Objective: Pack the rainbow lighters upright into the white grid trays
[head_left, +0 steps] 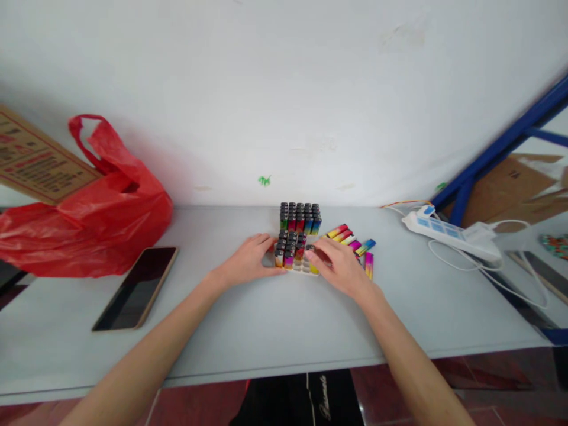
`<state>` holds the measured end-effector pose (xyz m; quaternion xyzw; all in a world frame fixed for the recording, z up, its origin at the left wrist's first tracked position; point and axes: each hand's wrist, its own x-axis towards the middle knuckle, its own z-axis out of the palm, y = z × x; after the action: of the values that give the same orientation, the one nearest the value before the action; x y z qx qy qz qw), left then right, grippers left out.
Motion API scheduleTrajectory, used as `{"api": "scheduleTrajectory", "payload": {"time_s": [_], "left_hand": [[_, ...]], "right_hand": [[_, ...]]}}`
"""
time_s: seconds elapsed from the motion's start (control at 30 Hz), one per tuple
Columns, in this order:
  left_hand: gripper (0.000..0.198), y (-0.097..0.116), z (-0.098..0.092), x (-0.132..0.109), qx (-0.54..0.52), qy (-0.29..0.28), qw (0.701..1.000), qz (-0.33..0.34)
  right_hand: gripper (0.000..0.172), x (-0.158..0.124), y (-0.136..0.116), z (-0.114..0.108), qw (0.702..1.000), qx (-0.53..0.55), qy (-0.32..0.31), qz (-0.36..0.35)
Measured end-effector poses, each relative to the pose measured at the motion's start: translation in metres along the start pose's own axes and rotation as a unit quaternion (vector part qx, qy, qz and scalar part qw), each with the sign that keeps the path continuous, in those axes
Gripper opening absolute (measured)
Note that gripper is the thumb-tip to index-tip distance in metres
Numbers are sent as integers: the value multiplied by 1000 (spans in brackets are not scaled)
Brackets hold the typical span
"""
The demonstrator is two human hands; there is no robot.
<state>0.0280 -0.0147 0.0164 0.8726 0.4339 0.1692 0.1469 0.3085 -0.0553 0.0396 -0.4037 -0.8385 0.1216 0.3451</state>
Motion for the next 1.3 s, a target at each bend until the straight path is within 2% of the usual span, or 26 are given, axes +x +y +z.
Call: {"api": "scheduleTrajectory", "payload": {"time_s": [0.23, 0.33, 0.47, 0.63, 0.8, 0.9, 1.0, 1.07, 1.2, 1.3], "left_hand": [[56, 2, -2, 1, -10, -6, 1000, -5], [59, 1, -2, 1, -13, -6, 1000, -5], [57, 1, -1, 1, -10, -3, 1000, -6], [53, 0, -1, 2, 4, -11, 1000, -3], [56, -1, -1, 2, -2, -7, 1000, -5], [55, -1, -1, 3, -2, -3, 1000, -6], [56, -1, -1, 3, 7, -7, 1000, -6], [57, -1, -2, 4, 12, -10, 1000, -6], [60, 1, -2, 4, 5, -11, 1000, -5], [63, 1, -2, 4, -3, 0, 1000, -3]], "right_hand": [[31, 0, 3, 8, 999, 24, -41, 14], [33, 1, 6, 6, 998, 5, -60, 21], [27, 0, 9, 3, 996, -11, -82, 16], [21, 2, 3, 13, 993, -53, -95, 44], [43, 5, 1, 16, 989, -77, -101, 72], [50, 2, 18, 1, 992, -71, -54, 93], [51, -8, 52, -21, 983, -113, 36, 139], [47, -22, 78, -34, 970, -160, 64, 169], [46, -54, 119, -52, 956, -205, 15, 212], [47, -72, 131, -57, 960, -201, -12, 196]]}}
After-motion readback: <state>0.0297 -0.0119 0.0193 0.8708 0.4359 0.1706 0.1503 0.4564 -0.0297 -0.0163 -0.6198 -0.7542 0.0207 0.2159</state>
